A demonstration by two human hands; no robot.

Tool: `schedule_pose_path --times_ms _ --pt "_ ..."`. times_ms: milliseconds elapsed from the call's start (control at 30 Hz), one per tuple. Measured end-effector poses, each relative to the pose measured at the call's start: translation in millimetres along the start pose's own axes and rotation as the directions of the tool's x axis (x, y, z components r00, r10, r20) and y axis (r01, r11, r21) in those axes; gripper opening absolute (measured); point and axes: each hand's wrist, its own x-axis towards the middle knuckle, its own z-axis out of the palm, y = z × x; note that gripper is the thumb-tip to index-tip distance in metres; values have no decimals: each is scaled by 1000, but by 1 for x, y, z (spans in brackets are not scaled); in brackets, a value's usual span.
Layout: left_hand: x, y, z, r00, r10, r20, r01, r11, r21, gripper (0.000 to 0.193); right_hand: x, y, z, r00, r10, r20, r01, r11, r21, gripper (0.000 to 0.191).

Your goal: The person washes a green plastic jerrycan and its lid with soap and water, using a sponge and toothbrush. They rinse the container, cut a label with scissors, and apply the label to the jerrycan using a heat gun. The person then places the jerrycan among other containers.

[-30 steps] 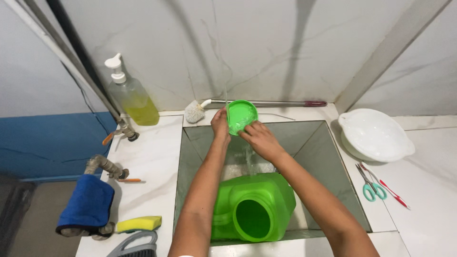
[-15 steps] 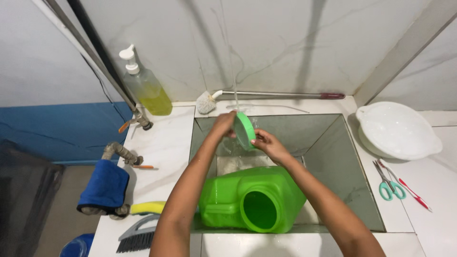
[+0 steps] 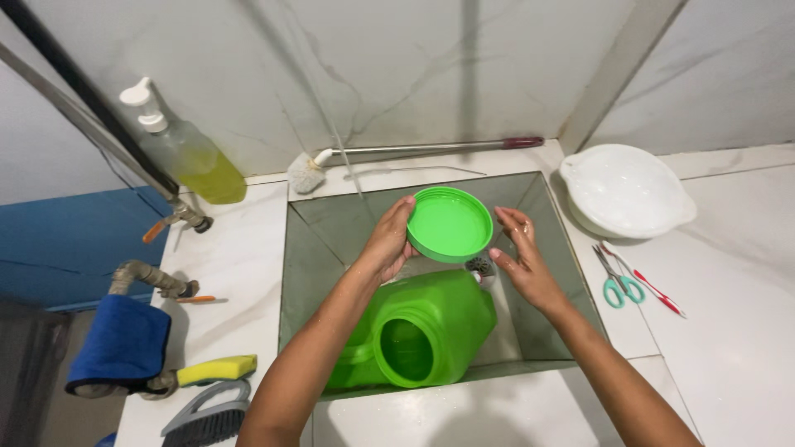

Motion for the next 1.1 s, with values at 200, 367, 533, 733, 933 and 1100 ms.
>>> schedule_pose_path --times_ms 200,367,533,733,933,1100 --pt "-7 -9 57 994 -62 94 74 989 -129 46 -31 -9 -50 999 24 -35 -25 999 -23 73" --pt "-7 -28 86 983 -84 162 108 983 -146 48 -52 -21 -69 991 -126 -47 114 971 -209 67" --pt "4 -57 82 941 -325 98 328 945 -13 52 -63 2 -87 961 222 -165 -264 915 -306 35" --pt "-28 -70 38 999 32 -22 -17 866 499 80 -97 31 -112 962 213 -171 -253 930 -267 24" --pt "-48 -80 115 994 -95 -56 102 985 142 62 -114 35 -99 954 -291 71 286 815 -505 48" --pt "-47 -60 157 982 133 -132 -79 932 353 54 -118 88 -185 942 102 -319 -312 615 -724 35"
